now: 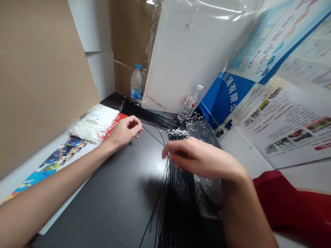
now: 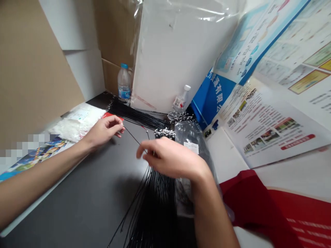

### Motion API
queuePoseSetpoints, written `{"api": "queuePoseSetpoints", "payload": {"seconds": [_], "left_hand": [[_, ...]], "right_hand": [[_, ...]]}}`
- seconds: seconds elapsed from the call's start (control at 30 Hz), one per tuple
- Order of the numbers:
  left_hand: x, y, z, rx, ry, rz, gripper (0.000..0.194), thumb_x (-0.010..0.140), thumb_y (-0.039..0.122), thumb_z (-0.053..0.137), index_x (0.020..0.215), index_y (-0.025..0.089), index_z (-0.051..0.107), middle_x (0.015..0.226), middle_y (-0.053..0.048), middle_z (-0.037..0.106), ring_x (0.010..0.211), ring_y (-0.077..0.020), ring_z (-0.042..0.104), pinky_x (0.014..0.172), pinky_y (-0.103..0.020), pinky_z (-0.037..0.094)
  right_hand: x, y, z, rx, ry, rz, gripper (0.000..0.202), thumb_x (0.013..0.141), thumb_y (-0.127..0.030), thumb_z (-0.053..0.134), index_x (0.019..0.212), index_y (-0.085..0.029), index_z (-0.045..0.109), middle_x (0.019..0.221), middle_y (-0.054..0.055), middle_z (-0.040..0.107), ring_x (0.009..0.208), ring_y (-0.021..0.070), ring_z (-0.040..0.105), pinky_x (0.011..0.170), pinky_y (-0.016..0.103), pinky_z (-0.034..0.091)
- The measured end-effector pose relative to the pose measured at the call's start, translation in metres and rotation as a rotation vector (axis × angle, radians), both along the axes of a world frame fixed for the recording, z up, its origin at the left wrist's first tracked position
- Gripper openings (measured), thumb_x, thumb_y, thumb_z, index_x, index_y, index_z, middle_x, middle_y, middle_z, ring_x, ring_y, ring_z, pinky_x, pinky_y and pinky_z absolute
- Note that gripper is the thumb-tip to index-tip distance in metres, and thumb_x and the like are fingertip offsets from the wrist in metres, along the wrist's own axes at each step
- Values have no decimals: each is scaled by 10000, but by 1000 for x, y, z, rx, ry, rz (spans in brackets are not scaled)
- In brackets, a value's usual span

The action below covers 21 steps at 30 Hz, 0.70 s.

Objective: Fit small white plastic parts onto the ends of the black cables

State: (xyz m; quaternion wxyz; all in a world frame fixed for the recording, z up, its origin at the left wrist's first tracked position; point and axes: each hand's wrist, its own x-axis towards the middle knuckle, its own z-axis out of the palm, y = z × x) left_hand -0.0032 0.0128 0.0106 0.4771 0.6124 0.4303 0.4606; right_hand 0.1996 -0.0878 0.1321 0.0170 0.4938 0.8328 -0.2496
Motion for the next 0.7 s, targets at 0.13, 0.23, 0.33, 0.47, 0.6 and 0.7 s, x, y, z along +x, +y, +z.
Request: {"api": "queuePoseSetpoints", "payload": {"seconds": [0.13,0.23,0.33,0.47,0.6,0.7], "left_hand": [[27,8,13,249,314,-81,77,742,256,582,727,180,590,696,-10,644,622,-143,583,591,-273,475],[61,13,19,394,435,-172,66,753,210,564,757,174,620,720,-18,674,653,-149,609,624,-264,472],[99,21,18,503,554,-237,118,790,194,535,819,167,646,764,-35,700,686,-156,635,660,-262,484],[139,33,7,586,676,-269,139,806,210,549,848,186,679,821,-51,708,774,-205,649,704,-299,496],[147,40,-2,623,712,-250,217,828,222,542,999,181,670,895,-84,690,938,-273,611,794,-369,492],[129,37,-7,637,726,-207,290,846,260,540,1109,167,618,977,-93,669,981,-273,576,858,-395,479]], "right_hand": [[0,-29,11,-34,-224,39,169,879,-157,538,827,-227,682,691,-23,659,603,101,551,543,218,334],[1,-44,0,152,-381,-55,220,899,-185,514,722,-206,644,637,-1,638,507,115,504,489,263,274],[11,-56,-5,361,-444,-185,169,895,-229,533,761,-222,635,651,4,646,475,137,517,476,288,263],[25,-78,8,473,-375,-235,136,900,-318,528,945,-250,637,654,-2,653,430,145,526,445,288,311],[31,-93,22,477,-301,-186,155,893,-295,499,935,-245,640,654,4,657,412,137,522,435,284,345],[36,-83,23,477,-292,-266,166,889,-322,517,943,-243,653,641,2,645,471,143,559,466,269,369]]}}
